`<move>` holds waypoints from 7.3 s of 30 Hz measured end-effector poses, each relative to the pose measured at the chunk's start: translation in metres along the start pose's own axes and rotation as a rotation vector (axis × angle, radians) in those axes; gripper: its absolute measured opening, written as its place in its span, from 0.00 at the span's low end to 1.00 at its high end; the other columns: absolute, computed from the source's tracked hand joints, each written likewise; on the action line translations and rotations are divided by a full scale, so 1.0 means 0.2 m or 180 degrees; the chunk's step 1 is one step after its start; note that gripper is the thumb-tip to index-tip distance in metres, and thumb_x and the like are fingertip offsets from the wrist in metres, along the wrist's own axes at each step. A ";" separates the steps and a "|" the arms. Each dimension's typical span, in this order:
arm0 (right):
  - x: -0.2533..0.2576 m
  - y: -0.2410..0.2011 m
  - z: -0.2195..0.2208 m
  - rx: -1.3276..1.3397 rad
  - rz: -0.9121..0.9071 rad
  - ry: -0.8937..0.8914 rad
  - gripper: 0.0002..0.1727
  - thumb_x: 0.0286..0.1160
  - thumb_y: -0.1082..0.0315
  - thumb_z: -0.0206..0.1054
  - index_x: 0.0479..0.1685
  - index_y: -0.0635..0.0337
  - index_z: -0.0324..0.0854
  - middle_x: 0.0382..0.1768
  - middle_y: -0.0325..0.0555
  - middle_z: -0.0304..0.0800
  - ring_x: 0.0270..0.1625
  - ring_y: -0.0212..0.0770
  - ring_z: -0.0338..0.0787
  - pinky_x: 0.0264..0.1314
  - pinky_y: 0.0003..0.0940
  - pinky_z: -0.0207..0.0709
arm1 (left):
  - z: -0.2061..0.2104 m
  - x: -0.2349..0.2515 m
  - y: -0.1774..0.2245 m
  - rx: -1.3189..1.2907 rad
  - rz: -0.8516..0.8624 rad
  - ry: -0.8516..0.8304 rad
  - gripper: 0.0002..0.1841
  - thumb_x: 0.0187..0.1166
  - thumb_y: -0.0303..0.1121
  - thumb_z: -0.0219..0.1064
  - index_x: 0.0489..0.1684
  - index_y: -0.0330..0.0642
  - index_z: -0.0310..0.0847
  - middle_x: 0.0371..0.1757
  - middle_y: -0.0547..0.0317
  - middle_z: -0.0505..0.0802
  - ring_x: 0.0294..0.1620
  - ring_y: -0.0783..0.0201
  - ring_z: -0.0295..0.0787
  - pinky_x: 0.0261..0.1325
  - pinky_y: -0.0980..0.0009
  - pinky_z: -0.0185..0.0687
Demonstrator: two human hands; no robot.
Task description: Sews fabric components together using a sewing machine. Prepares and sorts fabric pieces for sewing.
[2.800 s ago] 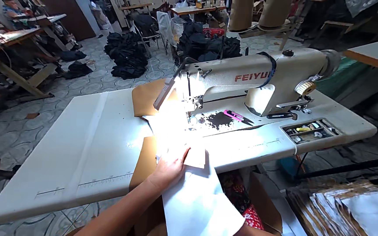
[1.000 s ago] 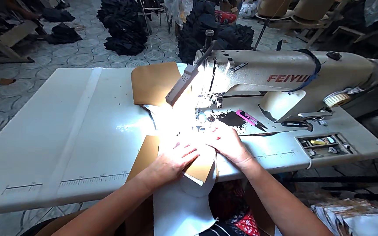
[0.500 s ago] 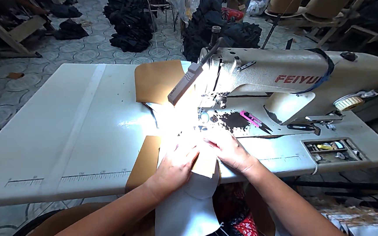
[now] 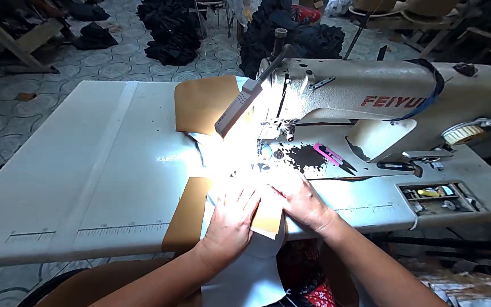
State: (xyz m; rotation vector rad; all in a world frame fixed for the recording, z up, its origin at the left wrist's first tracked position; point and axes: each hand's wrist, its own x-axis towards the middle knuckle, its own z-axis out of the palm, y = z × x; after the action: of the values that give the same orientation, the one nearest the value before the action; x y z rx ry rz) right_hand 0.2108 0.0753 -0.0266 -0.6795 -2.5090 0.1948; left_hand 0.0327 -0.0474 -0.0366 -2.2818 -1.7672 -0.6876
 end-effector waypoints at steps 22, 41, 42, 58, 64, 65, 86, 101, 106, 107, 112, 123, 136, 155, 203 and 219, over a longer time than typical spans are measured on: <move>0.26 0.07 -0.03 0.0020 0.0859 -0.0627 0.15 0.83 0.62 0.63 0.43 0.63 0.93 0.45 0.57 0.93 0.60 0.57 0.89 0.68 0.56 0.77 | -0.02 0.34 -0.35 -0.0579 0.0358 -0.1373 0.31 0.78 0.35 0.54 0.86 0.54 0.70 0.90 0.62 0.71 0.92 0.50 0.59 0.75 0.34 0.64; 0.32 0.09 0.00 0.0148 0.1307 -0.0647 0.14 0.81 0.63 0.65 0.49 0.62 0.93 0.52 0.58 0.92 0.64 0.57 0.87 0.71 0.56 0.74 | 0.00 0.42 -0.43 -0.0643 0.0411 -0.1472 0.30 0.80 0.36 0.53 0.86 0.55 0.69 0.89 0.61 0.72 0.89 0.48 0.64 0.70 0.35 0.70; 0.32 0.09 0.00 0.0137 0.1302 -0.0633 0.14 0.81 0.62 0.66 0.50 0.61 0.93 0.53 0.57 0.92 0.64 0.57 0.87 0.71 0.56 0.74 | 0.00 0.42 -0.43 -0.0650 0.0418 -0.1465 0.30 0.80 0.36 0.53 0.87 0.55 0.69 0.89 0.61 0.72 0.89 0.48 0.64 0.71 0.34 0.69; 0.26 0.10 -0.05 0.0592 0.1379 -0.0672 0.18 0.84 0.67 0.61 0.61 0.73 0.85 0.67 0.67 0.83 0.77 0.62 0.77 0.83 0.56 0.64 | -0.23 0.42 -0.32 -0.0836 0.1205 -0.2288 0.41 0.71 0.71 0.58 0.78 0.53 0.79 0.84 0.58 0.79 0.87 0.52 0.67 0.82 0.35 0.52; -0.30 -0.26 0.03 0.0331 0.0600 0.1239 0.11 0.69 0.75 0.64 0.42 0.67 0.92 0.48 0.61 0.91 0.57 0.57 0.89 0.65 0.53 0.80 | -0.23 0.04 0.00 -0.0610 0.0753 -0.0763 0.35 0.86 0.62 0.47 0.36 0.39 0.91 0.28 0.53 0.92 0.34 0.53 0.91 0.45 0.51 0.84; -0.40 -0.31 0.09 0.0275 0.0578 0.1380 0.12 0.69 0.74 0.64 0.42 0.62 0.94 0.45 0.56 0.92 0.55 0.53 0.89 0.64 0.49 0.80 | -0.19 -0.03 0.05 -0.0469 0.0524 -0.0505 0.35 0.82 0.65 0.52 0.34 0.39 0.91 0.26 0.52 0.91 0.31 0.51 0.90 0.39 0.52 0.83; -0.54 -0.44 0.23 -0.0304 0.0604 0.1370 0.24 0.69 0.73 0.61 0.57 0.37 0.94 0.54 0.47 0.89 0.66 0.49 0.82 0.76 0.43 0.66 | -0.05 -0.13 0.13 -0.0877 -0.0014 0.0699 0.11 0.78 0.32 0.66 0.35 0.43 0.97 0.43 0.57 0.99 0.50 0.58 0.95 0.58 0.62 0.86; -0.47 -0.34 0.09 -0.0017 0.0077 0.0661 0.19 0.74 0.73 0.60 0.56 0.46 0.93 0.63 0.42 0.94 0.73 0.52 0.84 0.78 0.51 0.68 | -0.08 -0.08 0.11 -0.0658 -0.0028 0.0306 0.14 0.79 0.38 0.65 0.39 0.41 0.96 0.47 0.55 0.98 0.48 0.56 0.95 0.58 0.54 0.86; -0.45 -0.30 0.04 -0.0102 -0.0119 0.0566 0.18 0.74 0.74 0.58 0.55 0.51 0.90 0.54 0.41 0.97 0.69 0.51 0.88 0.75 0.51 0.72 | -0.07 -0.10 0.06 -0.0522 -0.0316 -0.0051 0.24 0.84 0.50 0.55 0.62 0.47 0.92 0.68 0.51 0.93 0.73 0.39 0.85 0.70 0.20 0.64; -0.44 -0.29 0.03 -0.0108 -0.0142 0.0542 0.18 0.73 0.75 0.58 0.55 0.51 0.91 0.54 0.40 0.97 0.68 0.51 0.88 0.74 0.52 0.73 | -0.06 -0.12 0.06 -0.0520 -0.0318 -0.0026 0.24 0.85 0.51 0.55 0.63 0.48 0.92 0.69 0.52 0.92 0.74 0.39 0.85 0.70 0.19 0.63; -0.40 -0.27 0.02 -0.0239 -0.0197 0.0505 0.19 0.69 0.75 0.59 0.51 0.50 0.92 0.57 0.37 0.96 0.67 0.50 0.89 0.70 0.51 0.76 | -0.02 -0.09 0.02 -0.0569 -0.0240 0.0069 0.23 0.84 0.49 0.55 0.62 0.49 0.92 0.69 0.53 0.92 0.73 0.40 0.86 0.69 0.20 0.65; -0.27 -0.18 0.03 -0.0092 -0.0129 0.0331 0.16 0.68 0.74 0.61 0.49 0.57 0.92 0.53 0.43 0.96 0.62 0.51 0.91 0.65 0.53 0.81 | -0.02 -0.02 0.11 -0.0398 -0.0251 0.0196 0.21 0.74 0.47 0.67 0.56 0.43 0.93 0.62 0.51 0.95 0.67 0.43 0.90 0.69 0.29 0.73; -0.18 -0.11 0.00 -0.0075 -0.0127 0.0136 0.16 0.71 0.73 0.62 0.51 0.57 0.93 0.53 0.44 0.97 0.63 0.52 0.91 0.65 0.53 0.80 | 0.02 0.03 0.09 -0.0514 -0.0542 0.0235 0.18 0.66 0.30 0.64 0.51 0.45 0.95 0.61 0.53 0.96 0.62 0.44 0.93 0.64 0.28 0.74; 0.20 0.03 0.03 -0.0120 0.0853 -0.0697 0.16 0.82 0.72 0.55 0.59 0.58 0.87 0.62 0.47 0.90 0.74 0.51 0.80 0.81 0.52 0.67 | 0.03 0.50 -0.19 -0.0412 -0.0792 -0.0892 0.15 0.83 0.33 0.61 0.59 0.46 0.92 0.65 0.52 0.91 0.68 0.46 0.84 0.70 0.40 0.72; 0.14 0.10 0.15 0.0178 0.0679 0.0337 0.19 0.69 0.72 0.58 0.55 0.64 0.90 0.56 0.56 0.93 0.65 0.58 0.90 0.73 0.56 0.77 | -0.17 1.27 -0.97 -0.0775 -0.0505 -0.0978 0.23 0.78 0.17 0.60 0.71 0.37 0.84 0.74 0.41 0.86 0.80 0.44 0.76 0.84 0.44 0.64; -0.49 -0.14 -0.13 0.0212 0.0841 0.2304 0.12 0.71 0.75 0.59 0.40 0.70 0.89 0.44 0.54 0.96 0.56 0.46 0.93 0.69 0.37 0.81 | 0.03 0.59 0.19 -0.1318 0.0810 -0.1190 0.14 0.82 0.22 0.56 0.47 0.28 0.90 0.53 0.38 0.94 0.60 0.42 0.90 0.67 0.44 0.80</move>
State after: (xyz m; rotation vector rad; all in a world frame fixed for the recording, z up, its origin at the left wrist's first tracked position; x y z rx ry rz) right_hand 0.2852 0.0020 -0.0411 -0.8664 -1.7167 0.0992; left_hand 0.0922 0.0475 0.0172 -3.0195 -1.5315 -0.6602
